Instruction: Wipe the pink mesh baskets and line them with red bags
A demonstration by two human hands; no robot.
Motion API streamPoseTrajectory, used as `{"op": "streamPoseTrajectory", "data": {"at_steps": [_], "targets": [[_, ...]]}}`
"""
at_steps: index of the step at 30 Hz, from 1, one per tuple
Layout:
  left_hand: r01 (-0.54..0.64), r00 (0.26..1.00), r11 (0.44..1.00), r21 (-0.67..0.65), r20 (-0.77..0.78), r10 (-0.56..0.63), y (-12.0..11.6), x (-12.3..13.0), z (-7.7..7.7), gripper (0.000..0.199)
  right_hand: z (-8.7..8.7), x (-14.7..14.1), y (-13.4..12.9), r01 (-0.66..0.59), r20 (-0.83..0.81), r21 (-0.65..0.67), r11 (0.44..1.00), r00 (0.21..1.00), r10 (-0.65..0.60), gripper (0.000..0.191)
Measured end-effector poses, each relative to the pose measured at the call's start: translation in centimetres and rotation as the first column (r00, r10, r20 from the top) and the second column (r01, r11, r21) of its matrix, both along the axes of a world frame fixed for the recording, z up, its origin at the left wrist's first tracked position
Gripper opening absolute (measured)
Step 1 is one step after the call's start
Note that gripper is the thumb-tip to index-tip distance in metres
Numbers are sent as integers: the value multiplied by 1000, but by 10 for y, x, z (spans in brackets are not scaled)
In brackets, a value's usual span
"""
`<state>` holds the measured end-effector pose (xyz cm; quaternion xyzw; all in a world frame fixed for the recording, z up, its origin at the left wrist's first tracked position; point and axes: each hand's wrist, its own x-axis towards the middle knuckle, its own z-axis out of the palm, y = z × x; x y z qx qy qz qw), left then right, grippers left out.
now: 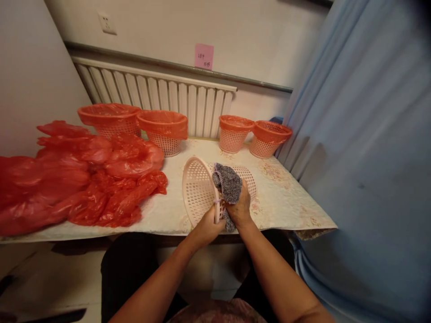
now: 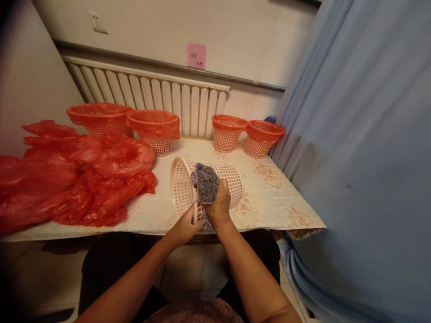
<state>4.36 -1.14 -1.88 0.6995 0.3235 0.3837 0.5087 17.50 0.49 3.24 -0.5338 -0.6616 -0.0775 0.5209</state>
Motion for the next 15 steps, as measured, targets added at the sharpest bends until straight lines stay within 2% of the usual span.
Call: {"op": "streamPoseTrajectory", "data": {"at_steps": [2,5,7,11,15], "targets": [[-4,997,1000,5,79,4,3,5,10,54,-1,3,4,-7,15,-8,1000,1000,7,11],[8,987,999,32,162,-13,6,8,15,54,-7,18,19,2,56,-8,1000,998,-1,18],[26,983,999,30,179,-31,6,7,14,52,-13,36,32,51,85,-28,998,995,-49,23],[61,984,998,9,165,-61,5,4,6,51,-29,80,51,238,48,-86,967,971,-235,26],[66,988,998,-4,137,-65,6,1,-1,53,-42,109,50,347,-57,-99,933,934,-353,29]]}}
